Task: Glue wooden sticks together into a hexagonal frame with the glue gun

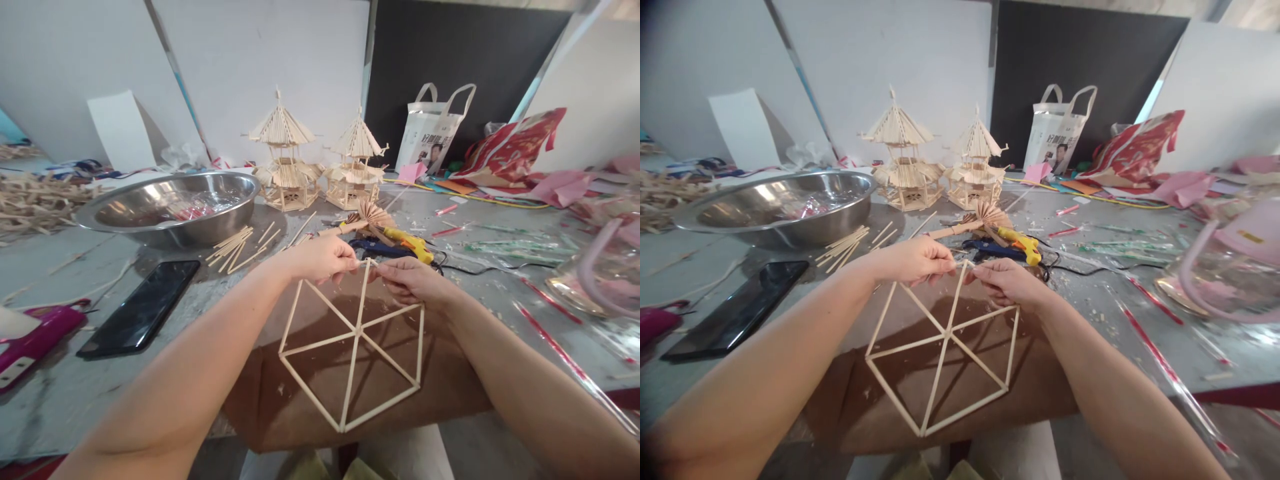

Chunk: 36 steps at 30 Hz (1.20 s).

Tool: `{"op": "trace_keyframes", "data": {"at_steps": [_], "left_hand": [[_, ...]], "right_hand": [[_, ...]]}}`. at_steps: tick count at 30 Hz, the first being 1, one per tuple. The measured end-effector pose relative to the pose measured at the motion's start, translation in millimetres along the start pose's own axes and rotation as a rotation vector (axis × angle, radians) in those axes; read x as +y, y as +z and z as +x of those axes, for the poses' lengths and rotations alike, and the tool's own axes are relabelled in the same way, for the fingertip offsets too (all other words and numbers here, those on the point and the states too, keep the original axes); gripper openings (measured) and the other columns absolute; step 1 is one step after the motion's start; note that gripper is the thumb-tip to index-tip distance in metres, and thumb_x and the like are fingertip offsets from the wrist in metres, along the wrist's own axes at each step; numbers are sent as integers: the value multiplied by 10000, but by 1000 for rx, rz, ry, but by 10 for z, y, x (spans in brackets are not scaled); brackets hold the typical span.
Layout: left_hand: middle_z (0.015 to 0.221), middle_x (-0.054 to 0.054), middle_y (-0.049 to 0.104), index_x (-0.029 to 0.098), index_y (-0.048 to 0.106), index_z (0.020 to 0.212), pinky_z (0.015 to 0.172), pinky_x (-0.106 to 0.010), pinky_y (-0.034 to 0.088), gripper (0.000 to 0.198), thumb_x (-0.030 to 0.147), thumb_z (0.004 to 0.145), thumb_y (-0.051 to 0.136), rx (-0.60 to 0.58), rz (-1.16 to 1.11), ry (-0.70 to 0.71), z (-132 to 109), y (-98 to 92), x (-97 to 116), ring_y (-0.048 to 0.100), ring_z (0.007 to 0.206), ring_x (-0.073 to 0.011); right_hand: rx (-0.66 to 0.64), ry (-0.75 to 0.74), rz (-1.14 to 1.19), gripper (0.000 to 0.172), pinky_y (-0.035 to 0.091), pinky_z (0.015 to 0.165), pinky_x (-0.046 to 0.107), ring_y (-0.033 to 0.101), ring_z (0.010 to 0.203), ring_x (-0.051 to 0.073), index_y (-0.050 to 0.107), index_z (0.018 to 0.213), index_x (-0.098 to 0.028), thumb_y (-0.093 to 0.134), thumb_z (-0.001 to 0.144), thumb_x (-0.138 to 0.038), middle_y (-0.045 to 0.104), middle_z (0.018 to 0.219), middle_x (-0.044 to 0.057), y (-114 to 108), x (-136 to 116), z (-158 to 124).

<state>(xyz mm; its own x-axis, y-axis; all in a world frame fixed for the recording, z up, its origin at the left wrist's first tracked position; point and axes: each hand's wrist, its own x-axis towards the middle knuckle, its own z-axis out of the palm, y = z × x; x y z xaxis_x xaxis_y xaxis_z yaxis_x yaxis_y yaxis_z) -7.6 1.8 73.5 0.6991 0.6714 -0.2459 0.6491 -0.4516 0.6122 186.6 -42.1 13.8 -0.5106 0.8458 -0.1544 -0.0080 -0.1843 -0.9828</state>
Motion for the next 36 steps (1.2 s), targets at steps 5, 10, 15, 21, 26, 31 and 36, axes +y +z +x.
{"op": "trace_keyframes", "data": {"at_steps": [5,10,15,21,26,31,36], "left_hand": [[549,34,548,163,532,733,393,-183,316,282,414,771,408,-6,19,1,-6,-17,-1,401,332,-40],[529,29,542,161,517,666,403,-189,319,308,433,763,410,76,30,-6,-28,-14,28,409,336,-42],[531,27,543,165,521,656,392,-203,301,297,428,752,422,78,12,-18,-36,-4,27,393,326,-43],[529,37,535,167,526,678,390,-196,304,275,412,752,426,38,-24,-11,-34,5,17,388,328,-43],[508,44,517,161,530,693,377,-177,298,247,377,760,430,31,-17,-19,-34,6,28,383,320,-35],[533,32,537,157,542,692,392,-182,314,278,403,761,433,16,-22,-3,-35,6,48,401,337,-38],[599,15,574,159,555,796,417,-189,333,284,416,765,438,-2,-61,19,-21,12,68,430,361,-44]], "right_hand": [[5,-5,-14,271,151,309,151,173,280,8,567,820,-130,474,779,-381,249,376,-110,-14,4,4],[7,-9,-4,274,153,311,150,176,290,9,560,831,-127,478,778,-383,255,384,-108,-18,20,4],[-7,1,16,268,152,311,148,171,288,6,552,827,-134,475,780,-386,253,385,-110,-19,29,6],[-10,4,12,269,157,305,146,187,276,8,549,846,-137,485,772,-387,263,381,-111,-15,24,5],[-13,3,12,261,153,305,148,195,268,9,549,844,-137,484,775,-380,263,374,-113,-17,27,12],[-21,7,6,274,146,306,156,201,266,12,542,837,-132,501,761,-391,266,372,-115,-6,26,19],[-36,7,2,274,164,314,162,223,270,18,537,812,-136,511,752,-402,299,375,-110,1,55,36]]}}
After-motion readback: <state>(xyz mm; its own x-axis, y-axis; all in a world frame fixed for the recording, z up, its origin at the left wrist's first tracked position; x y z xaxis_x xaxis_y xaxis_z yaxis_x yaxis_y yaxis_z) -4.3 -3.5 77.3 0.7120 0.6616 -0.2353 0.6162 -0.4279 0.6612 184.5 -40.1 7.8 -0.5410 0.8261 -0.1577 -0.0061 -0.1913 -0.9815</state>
